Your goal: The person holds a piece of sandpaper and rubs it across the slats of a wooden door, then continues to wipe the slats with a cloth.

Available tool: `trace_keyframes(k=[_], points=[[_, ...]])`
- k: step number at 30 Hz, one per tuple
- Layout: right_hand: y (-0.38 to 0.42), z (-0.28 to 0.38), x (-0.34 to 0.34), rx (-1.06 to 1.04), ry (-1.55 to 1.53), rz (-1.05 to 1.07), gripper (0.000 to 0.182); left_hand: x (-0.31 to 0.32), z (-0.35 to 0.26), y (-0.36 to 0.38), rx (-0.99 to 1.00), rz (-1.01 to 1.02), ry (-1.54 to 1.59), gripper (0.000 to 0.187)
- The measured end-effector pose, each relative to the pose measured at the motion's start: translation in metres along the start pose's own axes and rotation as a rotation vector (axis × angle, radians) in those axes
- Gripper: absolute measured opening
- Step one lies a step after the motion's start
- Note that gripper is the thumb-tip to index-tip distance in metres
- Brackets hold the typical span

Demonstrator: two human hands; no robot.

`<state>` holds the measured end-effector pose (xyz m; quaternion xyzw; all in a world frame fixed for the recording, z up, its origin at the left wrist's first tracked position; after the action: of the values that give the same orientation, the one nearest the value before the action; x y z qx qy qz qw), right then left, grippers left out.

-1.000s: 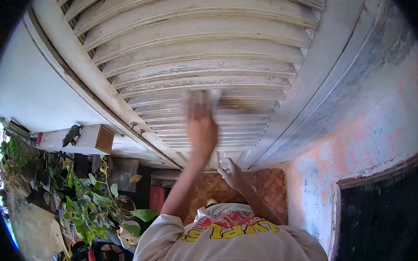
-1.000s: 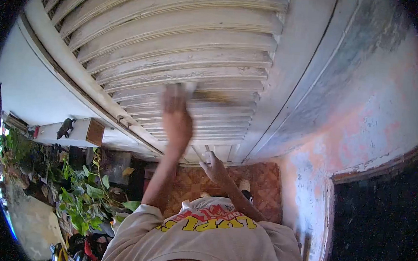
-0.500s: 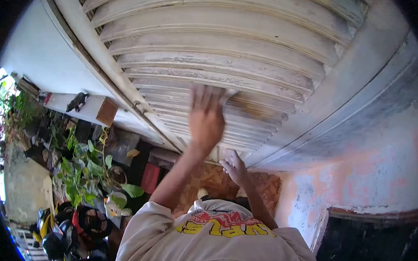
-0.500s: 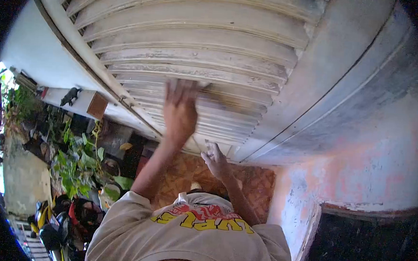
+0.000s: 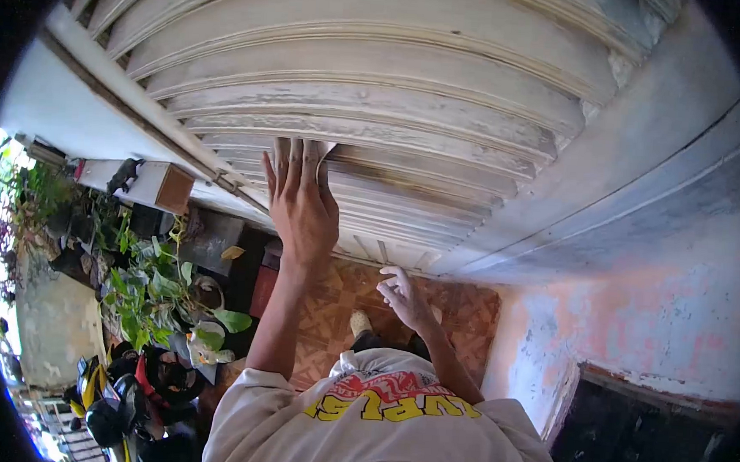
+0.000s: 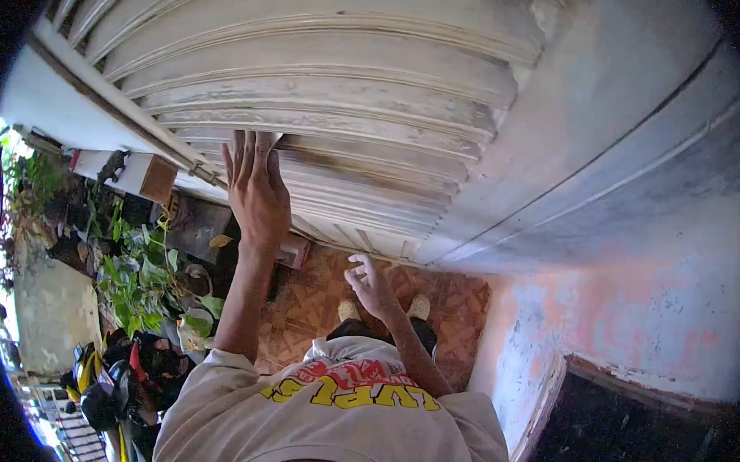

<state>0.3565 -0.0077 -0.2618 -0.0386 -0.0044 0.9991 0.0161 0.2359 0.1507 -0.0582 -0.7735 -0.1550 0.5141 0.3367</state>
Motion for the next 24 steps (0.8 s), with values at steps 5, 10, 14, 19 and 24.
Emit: trace_keyframes(k=[5, 10, 14, 19, 24], points=[[0.011, -0.072, 0.008, -0.003, 0.076, -0.251, 0.042, 0.016, -0.092, 0.042, 0.161, 0.169, 0.313, 0.046], [0.009, -0.02, 0.004, 0.056, -0.107, -0.1, 0.038, 0.004, -0.027, 0.011, 0.166, 0.201, 0.259, 0.039], [0.02, -0.031, 0.0, 0.012, 0.017, -0.205, 0.038, 0.006, -0.026, 0.005, 0.046, 0.02, 0.15, 0.034], [0.008, -0.015, 0.018, 0.008, 0.041, -0.158, 0.041, 0.004, -0.076, 0.032, 0.188, 0.129, 0.448, 0.046], [0.008, -0.002, 0.016, 0.079, 0.076, -0.102, 0.041, 0.005, 0.005, 0.003, 0.112, 0.049, 0.235, 0.043]])
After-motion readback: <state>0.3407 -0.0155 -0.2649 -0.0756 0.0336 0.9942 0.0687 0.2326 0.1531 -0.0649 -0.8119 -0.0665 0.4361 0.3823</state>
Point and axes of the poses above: each hand's wrist, its own y-axis away from the middle knuckle, its own x-axis out of the palm, z = x × y, the point moved 1 cm from there along -y, towards the middle knuckle, and after that the axes turned 14 degrees about -x, right-handed, at the moved point
